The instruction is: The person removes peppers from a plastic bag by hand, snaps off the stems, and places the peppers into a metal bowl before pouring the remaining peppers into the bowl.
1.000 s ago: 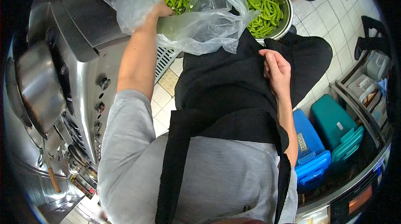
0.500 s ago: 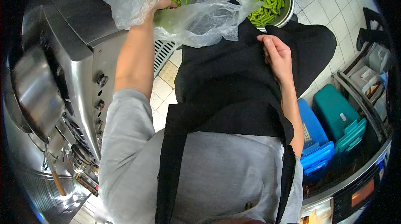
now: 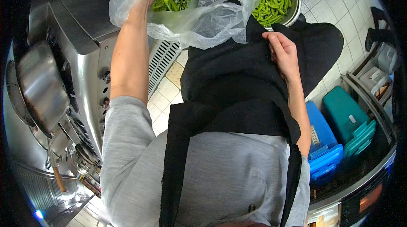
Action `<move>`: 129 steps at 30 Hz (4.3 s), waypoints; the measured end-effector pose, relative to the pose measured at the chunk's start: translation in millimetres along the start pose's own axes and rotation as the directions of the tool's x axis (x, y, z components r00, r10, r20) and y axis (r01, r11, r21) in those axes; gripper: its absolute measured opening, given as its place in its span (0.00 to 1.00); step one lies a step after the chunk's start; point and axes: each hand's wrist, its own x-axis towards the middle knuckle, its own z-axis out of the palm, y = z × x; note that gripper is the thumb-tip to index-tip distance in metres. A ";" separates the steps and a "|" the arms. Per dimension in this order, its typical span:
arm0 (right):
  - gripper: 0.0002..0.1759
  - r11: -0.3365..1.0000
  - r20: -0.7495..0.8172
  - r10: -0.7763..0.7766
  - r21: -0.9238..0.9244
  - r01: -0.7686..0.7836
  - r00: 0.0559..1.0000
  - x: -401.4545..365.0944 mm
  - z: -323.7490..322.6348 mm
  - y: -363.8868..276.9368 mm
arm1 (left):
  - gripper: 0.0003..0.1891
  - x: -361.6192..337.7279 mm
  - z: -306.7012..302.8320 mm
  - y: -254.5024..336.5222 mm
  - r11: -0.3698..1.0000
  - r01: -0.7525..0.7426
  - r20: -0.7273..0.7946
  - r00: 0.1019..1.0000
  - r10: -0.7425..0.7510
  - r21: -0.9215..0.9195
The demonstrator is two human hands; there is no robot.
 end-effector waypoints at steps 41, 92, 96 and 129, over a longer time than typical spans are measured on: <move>0.15 0.999 0.008 -0.020 -0.036 0.020 1.000 3.4 0.5 2.4 | 0.19 -4.0 50.1 -56.9 0.339 0.008 0.015 1.000 0.018 -0.941; 0.14 0.866 0.185 -0.369 -0.288 0.410 0.911 -44.6 50.9 -68.6 | 0.15 -236.4 27.3 68.3 -0.092 0.079 0.062 0.983 0.174 -0.993; 0.13 0.819 0.142 -0.470 -0.299 0.490 0.871 -48.3 47.2 -65.9 | 0.12 -238.3 35.1 73.7 -0.131 0.006 -0.016 0.987 0.162 -0.991; 0.04 0.578 0.309 -0.665 -0.363 0.731 0.680 -63.5 31.1 -64.3 | 0.13 -173.8 80.9 139.4 0.264 0.526 0.585 0.672 0.453 -0.808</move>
